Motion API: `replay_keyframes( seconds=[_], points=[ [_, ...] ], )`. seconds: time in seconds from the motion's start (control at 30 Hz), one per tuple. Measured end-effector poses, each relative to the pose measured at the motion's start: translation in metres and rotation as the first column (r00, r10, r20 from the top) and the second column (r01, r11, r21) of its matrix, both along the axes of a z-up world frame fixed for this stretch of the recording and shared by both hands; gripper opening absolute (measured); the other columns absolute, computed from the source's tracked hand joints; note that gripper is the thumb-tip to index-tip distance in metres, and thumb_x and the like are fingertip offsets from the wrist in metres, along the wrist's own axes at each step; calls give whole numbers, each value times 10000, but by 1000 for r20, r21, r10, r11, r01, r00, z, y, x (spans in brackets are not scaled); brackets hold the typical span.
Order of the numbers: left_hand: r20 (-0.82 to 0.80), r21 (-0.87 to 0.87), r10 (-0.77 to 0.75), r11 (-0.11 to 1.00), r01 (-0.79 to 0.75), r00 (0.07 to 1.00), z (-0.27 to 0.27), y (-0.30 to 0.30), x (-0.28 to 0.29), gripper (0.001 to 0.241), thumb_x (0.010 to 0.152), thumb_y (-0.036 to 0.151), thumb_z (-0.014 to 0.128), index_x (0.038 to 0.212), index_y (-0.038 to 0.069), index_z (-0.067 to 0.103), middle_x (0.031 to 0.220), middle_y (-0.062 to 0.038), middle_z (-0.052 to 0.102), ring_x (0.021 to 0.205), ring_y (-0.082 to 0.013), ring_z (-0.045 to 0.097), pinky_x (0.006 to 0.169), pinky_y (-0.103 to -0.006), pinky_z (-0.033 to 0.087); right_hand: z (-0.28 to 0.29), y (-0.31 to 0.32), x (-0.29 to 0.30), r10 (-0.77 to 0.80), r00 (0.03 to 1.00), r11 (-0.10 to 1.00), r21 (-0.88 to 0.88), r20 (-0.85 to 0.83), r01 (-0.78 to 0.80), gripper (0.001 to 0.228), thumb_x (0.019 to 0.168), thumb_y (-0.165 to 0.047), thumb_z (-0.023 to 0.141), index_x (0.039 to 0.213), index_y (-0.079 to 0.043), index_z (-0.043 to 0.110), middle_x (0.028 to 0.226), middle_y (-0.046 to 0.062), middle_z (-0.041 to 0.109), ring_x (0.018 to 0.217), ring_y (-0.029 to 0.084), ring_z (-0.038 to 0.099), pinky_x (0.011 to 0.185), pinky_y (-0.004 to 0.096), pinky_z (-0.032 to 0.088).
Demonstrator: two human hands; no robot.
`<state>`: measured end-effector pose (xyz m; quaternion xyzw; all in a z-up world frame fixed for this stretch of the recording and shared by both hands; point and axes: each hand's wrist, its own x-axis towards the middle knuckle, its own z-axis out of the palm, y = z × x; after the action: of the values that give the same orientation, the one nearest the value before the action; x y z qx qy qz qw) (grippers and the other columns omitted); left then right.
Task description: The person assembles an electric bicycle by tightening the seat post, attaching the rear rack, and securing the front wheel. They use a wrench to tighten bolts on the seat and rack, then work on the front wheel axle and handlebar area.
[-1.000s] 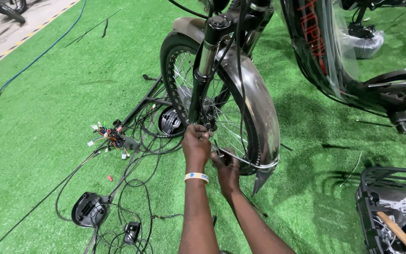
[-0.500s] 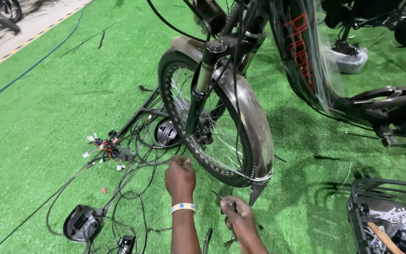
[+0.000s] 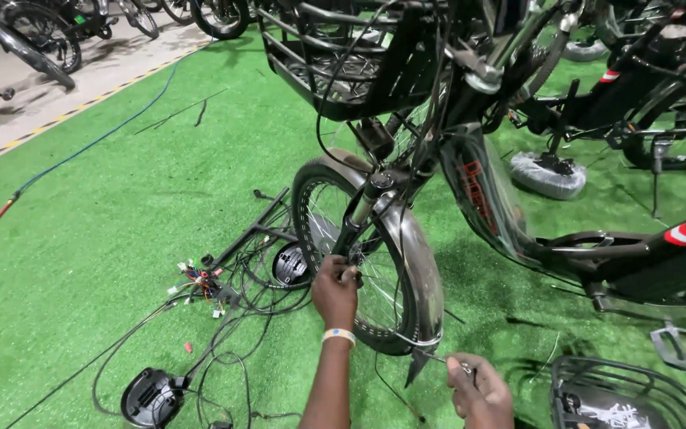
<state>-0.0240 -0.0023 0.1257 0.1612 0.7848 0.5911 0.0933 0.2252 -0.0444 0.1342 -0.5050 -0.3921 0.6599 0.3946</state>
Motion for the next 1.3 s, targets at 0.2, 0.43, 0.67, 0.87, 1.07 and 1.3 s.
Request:
replay_keyframes(
  seconds=[0.2, 0.43, 0.67, 0.87, 1.07, 1.3],
  points=[
    [-265, 15, -74, 997, 81, 961, 8, -6, -14, 406, 741, 41, 784, 945, 108, 440, 785, -105, 751, 716, -310, 749, 520, -434, 580, 61, -32, 18, -72, 993, 997, -20, 94, 74, 278, 867, -150, 680, 1104, -4, 692, 806, 201, 624, 524, 221, 427, 424, 295, 323],
    [-81, 304, 70, 952, -42, 994, 111, -28, 13, 187, 870, -15, 625, 948, 110, 509, 899, -117, 726, 778, -225, 746, 591, -302, 655, 127, -16, -4, -13, 969, 992, 128, 247, -20, 393, 823, -335, 660, 1082, -42, 700, 757, 130, 589, 603, 218, 488, 500, 315, 377],
    [-470, -189, -407, 913, 361, 783, 198, -30, 3, 276, 771, 101, 745, 1035, 167, 695, 1003, -48, 718, 1028, -309, 662, 898, -465, 530, 204, 16, -91, 67, 879, 814, 484, 471, -321, 378, 827, -333, 695, 1123, -99, 714, 945, 189, 718, 960, 382, 658, 848, 462, 486],
    [-387, -303, -585, 810, 501, 713, 218, -28, -14, 291, 850, 299, 696, 1104, 157, 694, 1001, -80, 724, 1004, -305, 674, 896, -441, 533, 208, 0, -124, 36, 861, 820, 478, 508, -316, 332, 865, -443, 636, 1050, -180, 719, 1036, 108, 719, 1063, 357, 641, 939, 472, 493],
    [-253, -369, -578, 799, 475, 776, 262, -61, 18, 596, 734, 601, 679, 1106, 135, 685, 955, -107, 740, 1046, -313, 663, 955, -440, 509, 166, 32, -133, -94, 799, 603, 672, 594, -429, 251, 852, -362, 629, 891, -131, 717, 864, 111, 725, 899, 361, 682, 774, 482, 544],
    [-185, -494, -587, 749, 442, 788, 262, -36, 7, 559, 833, 556, 596, 1121, 82, 655, 1035, -148, 722, 1103, -355, 633, 973, -465, 498, 178, 44, -124, -269, 919, 289, 935, 286, -206, 170, 821, -234, 725, 815, -65, 703, 758, 149, 696, 762, 392, 660, 633, 490, 530]
  ],
)
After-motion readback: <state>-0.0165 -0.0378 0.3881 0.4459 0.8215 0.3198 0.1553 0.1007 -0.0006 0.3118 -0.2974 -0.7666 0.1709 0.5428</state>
